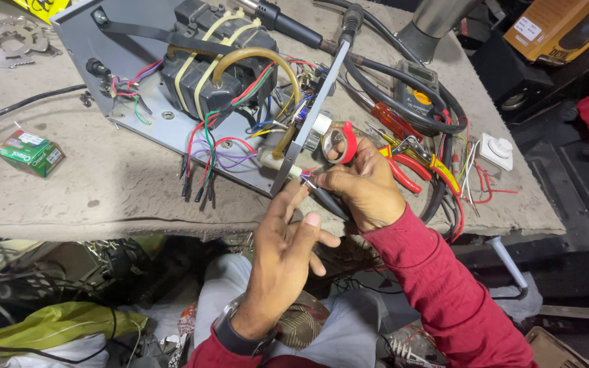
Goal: The person strips insulation from wires on an electronic device using wire strippers, twists the wire ends together, solders the connection with a soldering iron, and wraps the joint with electrical tape while working at a cluttered repair bench.
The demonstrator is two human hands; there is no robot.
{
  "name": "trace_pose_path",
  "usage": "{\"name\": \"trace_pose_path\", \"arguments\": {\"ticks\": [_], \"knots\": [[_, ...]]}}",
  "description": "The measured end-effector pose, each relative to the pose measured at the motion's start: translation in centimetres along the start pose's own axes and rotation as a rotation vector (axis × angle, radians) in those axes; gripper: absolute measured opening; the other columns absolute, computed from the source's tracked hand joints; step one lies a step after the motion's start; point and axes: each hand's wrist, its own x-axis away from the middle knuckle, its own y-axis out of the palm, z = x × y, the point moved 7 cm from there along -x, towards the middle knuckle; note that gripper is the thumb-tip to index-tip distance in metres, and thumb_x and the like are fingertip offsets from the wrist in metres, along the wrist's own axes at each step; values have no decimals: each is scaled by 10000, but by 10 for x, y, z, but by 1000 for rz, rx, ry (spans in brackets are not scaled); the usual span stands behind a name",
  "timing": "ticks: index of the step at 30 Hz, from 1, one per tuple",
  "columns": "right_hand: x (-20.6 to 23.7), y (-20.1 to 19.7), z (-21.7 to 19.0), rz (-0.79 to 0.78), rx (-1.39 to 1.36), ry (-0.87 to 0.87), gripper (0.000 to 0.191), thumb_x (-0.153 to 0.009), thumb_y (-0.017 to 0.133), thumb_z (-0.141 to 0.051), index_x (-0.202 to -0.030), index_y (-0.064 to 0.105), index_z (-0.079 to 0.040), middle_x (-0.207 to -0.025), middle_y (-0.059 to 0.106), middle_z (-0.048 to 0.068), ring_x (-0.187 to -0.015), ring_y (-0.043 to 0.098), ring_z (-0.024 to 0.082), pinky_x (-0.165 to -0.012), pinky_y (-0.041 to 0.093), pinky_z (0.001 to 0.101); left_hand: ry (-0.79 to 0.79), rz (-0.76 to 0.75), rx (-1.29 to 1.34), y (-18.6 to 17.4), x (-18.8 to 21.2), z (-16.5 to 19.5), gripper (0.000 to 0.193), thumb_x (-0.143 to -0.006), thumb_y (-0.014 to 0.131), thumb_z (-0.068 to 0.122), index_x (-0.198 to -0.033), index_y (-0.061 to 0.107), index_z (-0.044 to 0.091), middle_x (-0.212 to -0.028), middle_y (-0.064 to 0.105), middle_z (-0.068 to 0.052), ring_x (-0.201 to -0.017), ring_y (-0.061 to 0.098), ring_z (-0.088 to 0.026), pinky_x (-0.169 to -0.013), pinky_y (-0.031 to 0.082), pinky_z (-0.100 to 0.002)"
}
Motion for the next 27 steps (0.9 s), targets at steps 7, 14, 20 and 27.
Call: {"name": "trace_pose_path", "arguments": {"ticks": [7,14,20,27], "knots": [[7,5,-15,-26,30,-40,451,-786,648,187,-1125,466,-48,-1064,579,91,-876,733,219,-781,609,330,-162,226,519,10,-11,-18,483,-1063,459,338,-1296,539,-78,-1249,607,-178,-691,693,-183,-452,518,-276],[12,13,-20,-139,-42,-58,407,-818,599,205,-1109,465,-45,-1095,551,80,-927,716,237,-744,578,330,-240,400,577,19,-25,-38,353,-1071,434,302,-1180,538,-18,-973,638,-143,-607,685,-205,-438,544,-305],[11,14,-18,-142,-19,-87,398,-819,592,197,-1124,481,-34,-1132,551,78,-952,704,236,-841,591,353,-173,284,569,14,-23,-33,342,-1074,451,268,-1236,564,-12,-978,649,-79,-597,663,-143,-434,525,-267],[24,11,-10,-61,-80,-96,403,-834,643,181,-1125,482,-45,-1105,541,82,-946,704,223,-833,594,364,-176,379,305,7,-19,-30,287,-1045,516,212,-1073,656,-38,-780,657,-65,-475,605,-98,-342,422,-234]]}}
